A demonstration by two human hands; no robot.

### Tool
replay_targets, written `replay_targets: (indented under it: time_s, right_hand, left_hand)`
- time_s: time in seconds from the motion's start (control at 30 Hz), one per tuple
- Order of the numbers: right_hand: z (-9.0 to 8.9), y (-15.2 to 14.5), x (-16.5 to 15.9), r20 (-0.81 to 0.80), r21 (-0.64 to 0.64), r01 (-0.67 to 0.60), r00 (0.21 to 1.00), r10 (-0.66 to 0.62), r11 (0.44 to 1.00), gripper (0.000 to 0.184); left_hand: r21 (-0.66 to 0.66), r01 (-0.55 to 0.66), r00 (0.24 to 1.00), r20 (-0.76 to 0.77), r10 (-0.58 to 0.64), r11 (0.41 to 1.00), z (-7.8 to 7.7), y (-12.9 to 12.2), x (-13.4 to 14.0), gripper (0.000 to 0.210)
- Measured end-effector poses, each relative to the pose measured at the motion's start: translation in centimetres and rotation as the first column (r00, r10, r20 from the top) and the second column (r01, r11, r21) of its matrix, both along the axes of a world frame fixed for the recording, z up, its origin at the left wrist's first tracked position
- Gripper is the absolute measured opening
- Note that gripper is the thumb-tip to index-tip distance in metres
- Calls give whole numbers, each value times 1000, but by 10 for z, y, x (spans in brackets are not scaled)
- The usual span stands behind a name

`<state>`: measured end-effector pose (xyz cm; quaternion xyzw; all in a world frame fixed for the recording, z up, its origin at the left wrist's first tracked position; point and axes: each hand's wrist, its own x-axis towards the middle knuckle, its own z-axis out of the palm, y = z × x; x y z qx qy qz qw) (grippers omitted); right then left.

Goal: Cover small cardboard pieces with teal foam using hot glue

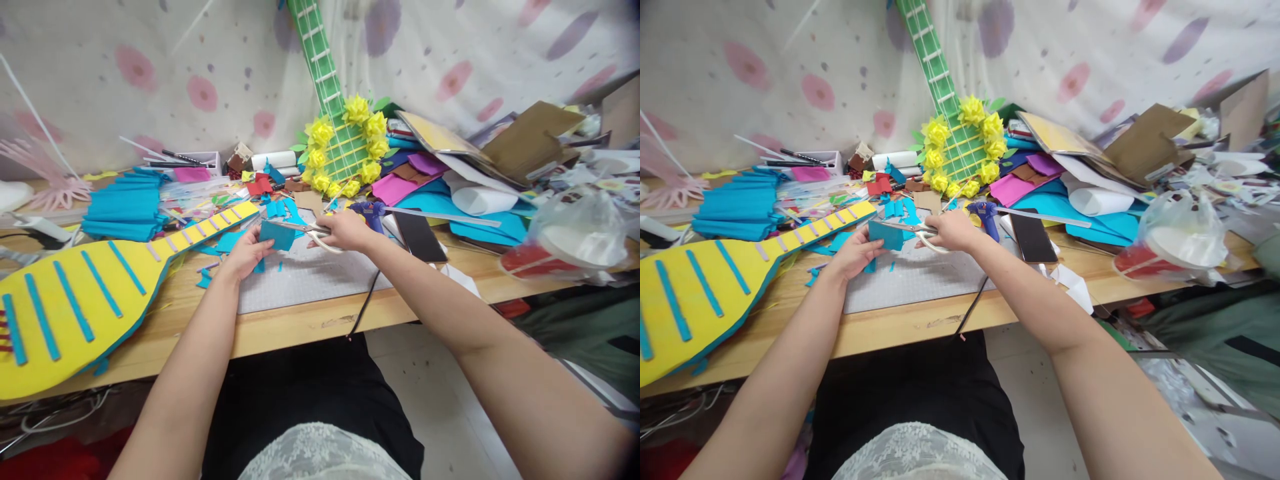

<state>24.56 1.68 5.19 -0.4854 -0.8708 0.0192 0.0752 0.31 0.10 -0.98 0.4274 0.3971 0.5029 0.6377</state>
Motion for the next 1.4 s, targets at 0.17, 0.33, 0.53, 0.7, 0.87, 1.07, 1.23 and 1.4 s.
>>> replay_targets:
  time_s: [0.17, 0.33, 0.53, 0.7, 0.87, 1.07, 1.23, 1.4]
  right_hand:
    - [6, 0, -5, 37, -2, -8, 999, 8, 1000, 55]
    - [10, 1, -11, 32, 6, -45, 998, 45, 999, 55]
    - [7, 4, -10, 2, 10, -53, 999, 53, 999, 53]
    - [7, 6, -9, -60, -18, -22, 998, 20, 1000, 46]
    - [0, 10, -12, -375, -231, 48, 917, -134, 972, 43]
    - [-20, 2, -37, -759, -577, -252, 516, -397, 777, 39]
    - [-38, 2, -63, -789, -585, -263, 402, -464, 767, 42]
    - [-45, 17, -71, -806, -547, -173, 374, -459, 819, 41]
  left_hand:
    - [4, 0, 1000, 17, 0, 1000, 1, -1, 2, 42]
    - [5, 0, 1000, 30, 0, 1000, 2, -2, 2, 40]
    - [-4, -20, 999, 39, 20, 1000, 3, -2, 2, 39]
    - [-13, -35, 999, 40, 35, 999, 4, -2, 3, 39]
    - [8, -112, 991, 70, 111, 994, 5, -1, 3, 41]
    - [7, -198, 974, 113, 196, 980, 6, -1, 7, 39]
    - [3, -158, 981, 119, 156, 987, 7, -2, 10, 38]
    - [-47, -167, 981, 95, 171, 985, 12, -6, 11, 43]
